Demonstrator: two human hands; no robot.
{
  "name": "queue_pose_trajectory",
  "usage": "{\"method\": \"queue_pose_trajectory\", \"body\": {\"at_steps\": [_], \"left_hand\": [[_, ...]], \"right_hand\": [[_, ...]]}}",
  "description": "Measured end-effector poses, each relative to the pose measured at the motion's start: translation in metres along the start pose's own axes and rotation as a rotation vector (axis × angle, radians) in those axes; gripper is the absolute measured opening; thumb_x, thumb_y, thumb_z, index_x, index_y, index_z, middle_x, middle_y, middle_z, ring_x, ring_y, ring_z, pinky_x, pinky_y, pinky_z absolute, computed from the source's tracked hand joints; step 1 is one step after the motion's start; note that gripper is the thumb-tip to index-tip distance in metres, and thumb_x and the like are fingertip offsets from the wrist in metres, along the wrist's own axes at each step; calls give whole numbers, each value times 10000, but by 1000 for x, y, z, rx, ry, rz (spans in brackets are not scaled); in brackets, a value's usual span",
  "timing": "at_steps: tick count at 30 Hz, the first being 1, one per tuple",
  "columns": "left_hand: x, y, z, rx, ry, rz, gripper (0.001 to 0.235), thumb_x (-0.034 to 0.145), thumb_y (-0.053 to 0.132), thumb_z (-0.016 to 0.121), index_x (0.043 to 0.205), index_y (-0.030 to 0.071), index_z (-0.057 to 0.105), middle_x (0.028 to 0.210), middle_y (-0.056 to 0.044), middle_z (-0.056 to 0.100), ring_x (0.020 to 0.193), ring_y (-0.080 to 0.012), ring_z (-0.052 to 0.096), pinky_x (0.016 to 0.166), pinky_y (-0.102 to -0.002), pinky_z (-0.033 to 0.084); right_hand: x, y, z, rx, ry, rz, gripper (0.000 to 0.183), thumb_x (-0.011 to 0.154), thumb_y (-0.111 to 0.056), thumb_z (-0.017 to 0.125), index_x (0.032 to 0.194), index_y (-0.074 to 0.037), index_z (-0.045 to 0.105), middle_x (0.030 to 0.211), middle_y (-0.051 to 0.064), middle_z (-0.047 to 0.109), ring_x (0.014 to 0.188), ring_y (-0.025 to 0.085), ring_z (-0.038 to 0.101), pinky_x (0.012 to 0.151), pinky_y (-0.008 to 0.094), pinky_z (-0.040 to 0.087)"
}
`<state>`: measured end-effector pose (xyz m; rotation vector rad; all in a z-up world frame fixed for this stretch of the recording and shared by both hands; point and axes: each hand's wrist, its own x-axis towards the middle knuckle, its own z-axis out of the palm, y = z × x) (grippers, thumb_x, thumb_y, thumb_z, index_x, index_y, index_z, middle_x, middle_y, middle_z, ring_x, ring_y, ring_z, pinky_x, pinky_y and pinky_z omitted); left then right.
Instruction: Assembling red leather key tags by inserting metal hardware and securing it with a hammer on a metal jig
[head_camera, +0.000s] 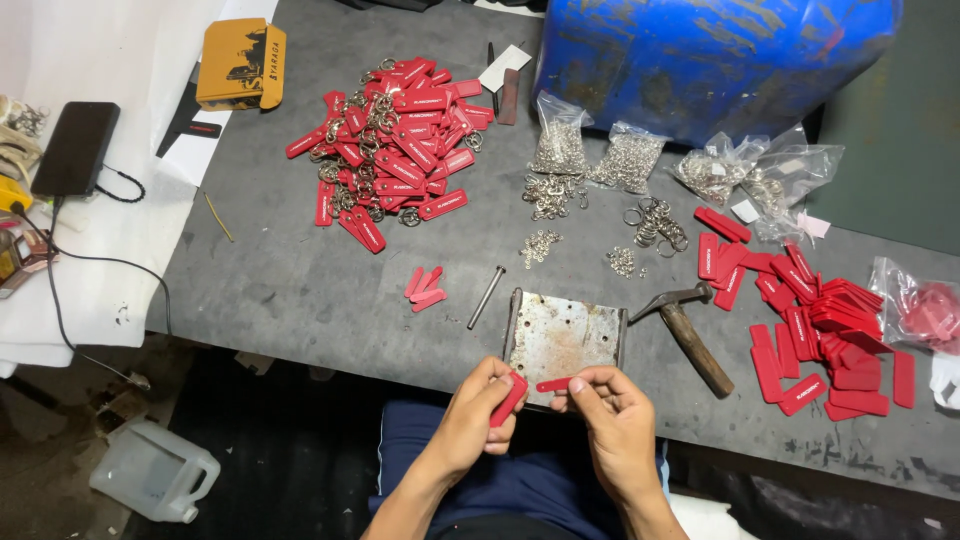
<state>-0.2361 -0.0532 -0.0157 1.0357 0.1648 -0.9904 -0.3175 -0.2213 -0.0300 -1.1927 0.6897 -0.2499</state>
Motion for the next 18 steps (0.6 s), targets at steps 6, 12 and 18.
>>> {"method": "queue_pose_trajectory", "body": {"at_steps": [6, 12, 18], "left_hand": [[3, -8, 0, 74, -8, 63, 176, 1064, 125, 443, 1097, 3, 566, 834, -175, 632, 492, -100, 411, 440, -242, 333], [0, -3, -1, 343, -42, 204, 471, 1102, 319, 376, 836, 30, 635, 692, -3, 482, 603, -65, 356, 557, -239, 303], [-2, -1, 7, 630, 112, 212, 209, 974, 140, 602, 1158, 110, 698, 691, -17, 644, 602, -95, 598, 615, -258, 505]], "right_hand": [[-2, -3, 6, -102, -14, -68, 83, 880, -6, 755, 936, 14, 697, 740, 170, 767, 677, 213, 777, 678, 257, 599], [1, -5, 5, -45, 23, -78, 92, 890, -24, 747, 953, 10, 688, 763, 149, 722, 674, 202, 740, 696, 285, 621], [-1, -11, 9, -178, -17, -96, 72, 889, -42, 751, 921, -19, 691, 726, 144, 767, 680, 174, 756, 714, 252, 584]]}}
